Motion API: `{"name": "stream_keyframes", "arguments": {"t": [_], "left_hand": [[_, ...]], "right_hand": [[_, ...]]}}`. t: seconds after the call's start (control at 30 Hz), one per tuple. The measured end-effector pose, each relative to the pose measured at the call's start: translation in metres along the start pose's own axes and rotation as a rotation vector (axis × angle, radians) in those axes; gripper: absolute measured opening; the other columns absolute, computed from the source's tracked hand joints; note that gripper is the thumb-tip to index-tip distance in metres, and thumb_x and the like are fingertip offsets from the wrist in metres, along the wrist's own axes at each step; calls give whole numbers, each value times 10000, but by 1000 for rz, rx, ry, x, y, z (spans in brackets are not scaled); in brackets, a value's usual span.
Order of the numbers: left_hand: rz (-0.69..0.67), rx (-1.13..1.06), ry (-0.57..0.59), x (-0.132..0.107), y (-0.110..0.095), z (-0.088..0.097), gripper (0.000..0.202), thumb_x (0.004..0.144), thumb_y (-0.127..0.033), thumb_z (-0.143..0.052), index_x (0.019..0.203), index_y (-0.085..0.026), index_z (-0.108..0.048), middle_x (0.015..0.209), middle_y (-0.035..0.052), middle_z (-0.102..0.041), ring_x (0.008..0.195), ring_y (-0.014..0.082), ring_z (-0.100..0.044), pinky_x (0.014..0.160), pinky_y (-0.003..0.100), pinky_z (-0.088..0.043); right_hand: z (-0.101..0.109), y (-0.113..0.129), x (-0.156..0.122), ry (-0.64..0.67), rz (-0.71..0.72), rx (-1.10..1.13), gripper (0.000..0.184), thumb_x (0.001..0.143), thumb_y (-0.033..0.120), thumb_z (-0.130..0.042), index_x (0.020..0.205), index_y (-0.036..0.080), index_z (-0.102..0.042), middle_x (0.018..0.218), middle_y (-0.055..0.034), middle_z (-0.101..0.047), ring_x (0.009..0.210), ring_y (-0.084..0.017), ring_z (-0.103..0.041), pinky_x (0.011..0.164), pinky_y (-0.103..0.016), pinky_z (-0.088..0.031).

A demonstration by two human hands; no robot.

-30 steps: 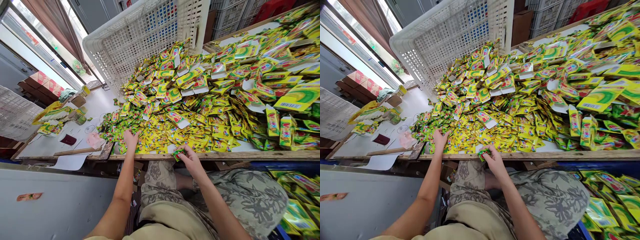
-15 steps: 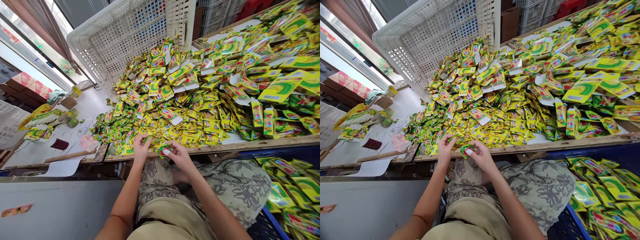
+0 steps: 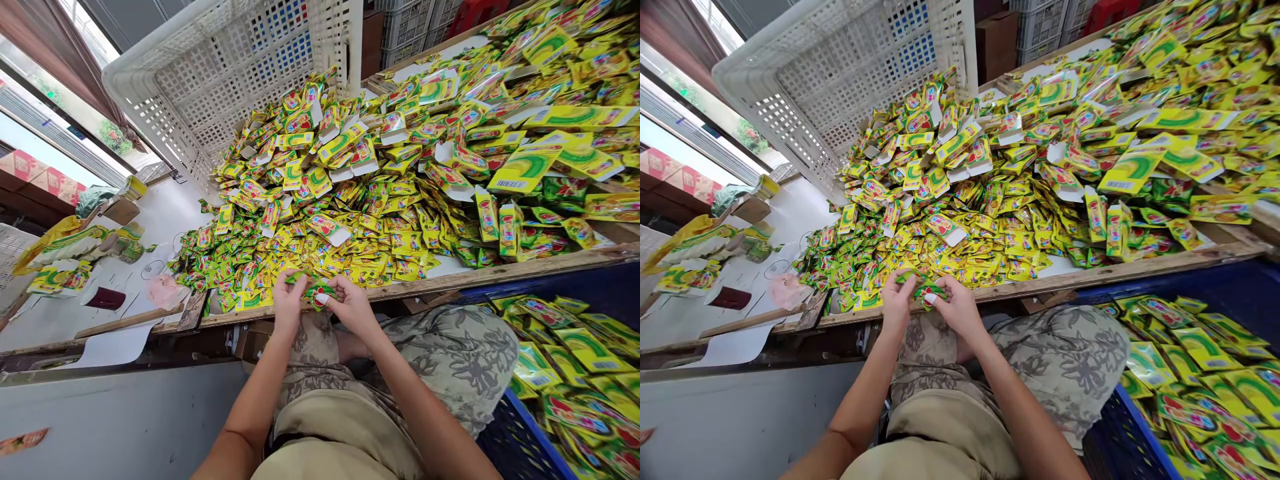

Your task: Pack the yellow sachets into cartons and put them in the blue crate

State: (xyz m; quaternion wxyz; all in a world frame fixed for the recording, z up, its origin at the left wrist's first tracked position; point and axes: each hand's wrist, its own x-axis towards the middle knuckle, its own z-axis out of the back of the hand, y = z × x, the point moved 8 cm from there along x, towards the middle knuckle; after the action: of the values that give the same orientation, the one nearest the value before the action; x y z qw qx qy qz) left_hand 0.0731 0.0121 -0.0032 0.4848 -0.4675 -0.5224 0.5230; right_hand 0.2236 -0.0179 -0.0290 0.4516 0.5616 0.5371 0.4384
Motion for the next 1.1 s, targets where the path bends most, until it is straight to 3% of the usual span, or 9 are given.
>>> {"name": "stream_keyframes", "arguments": {"t": [0.17, 0.27, 0.33, 0.43, 0.53, 0.7, 0.83, 1.03, 1.1], "left_hand": [[-366, 646, -365, 30, -41, 52, 435, 784, -320, -637, 1165, -169, -489, 1198, 142, -539, 1128, 246, -497, 958, 403, -393], [-508, 872, -236, 32, -43, 21, 345, 811, -316, -619, 1114, -176, -532, 1098, 112, -593, 1056, 226, -514, 941, 382, -382], [-469, 919, -24, 34, -25, -15, 232, 798, -342, -639, 966, -189, -591, 928, 66, -626, 920, 205, -550, 877, 358, -402], [-365, 963, 78, 38, 0, -51, 231, 746, -369, -693, 854, -186, -604, 856, 53, -610, 877, 207, -544, 822, 345, -401], [-293, 903, 92, 45, 13, -60, 230, 695, -342, -737, 779, -179, -598, 816, 45, -589, 851, 201, -536, 792, 331, -395], [-92, 531, 146, 53, 35, -45, 285, 670, -283, -736, 890, -163, -601, 817, 23, -589, 669, 120, -513, 650, 260, -401], [47, 306, 183, 54, 42, -41, 219, 643, -201, -713, 831, -143, -617, 682, -11, -563, 590, 93, -491, 610, 235, -403], [-115, 210, -11, 46, -6, -9, 166, 710, -274, -661, 806, -152, -603, 745, 15, -584, 700, 118, -543, 683, 248, -450], [-148, 187, 12, 35, -17, -6, 170, 722, -290, -658, 810, -162, -588, 757, 10, -575, 708, 116, -543, 686, 241, -455]], "right_hand": [[32, -9, -1, -123, -33, 39, 329, 639, 422, -727, 770, 219, -504, 702, -3, -560, 640, -157, -546, 495, -254, -467], [41, -15, -2, -160, -76, 93, 373, 622, 443, -738, 818, 219, -513, 761, -22, -594, 656, -160, -564, 475, -248, -476], [43, -16, -3, -187, -77, 117, 389, 616, 452, -739, 840, 223, -518, 789, -25, -605, 662, -159, -571, 462, -241, -475], [45, -17, -6, -193, -80, 122, 385, 616, 448, -740, 838, 221, -523, 797, -24, -611, 660, -152, -573, 452, -228, -472], [53, -18, -10, -202, -88, 118, 385, 623, 435, -742, 842, 214, -517, 782, -12, -605, 634, -134, -561, 444, -212, -462], [58, -24, -11, -202, -79, 106, 384, 653, 445, -727, 861, 210, -506, 782, -8, -599, 620, -125, -551, 429, -206, -455], [55, -27, -10, -191, -72, 86, 387, 666, 466, -716, 871, 213, -507, 796, -19, -596, 627, -134, -552, 401, -201, -436], [56, -25, -11, -189, -101, 110, 414, 643, 500, -714, 860, 210, -512, 777, -11, -595, 620, -128, -548, 460, -221, -448], [49, -18, -8, -165, -82, 108, 393, 643, 489, -715, 830, 208, -513, 737, -2, -584, 612, -128, -539, 481, -229, -444]]}}
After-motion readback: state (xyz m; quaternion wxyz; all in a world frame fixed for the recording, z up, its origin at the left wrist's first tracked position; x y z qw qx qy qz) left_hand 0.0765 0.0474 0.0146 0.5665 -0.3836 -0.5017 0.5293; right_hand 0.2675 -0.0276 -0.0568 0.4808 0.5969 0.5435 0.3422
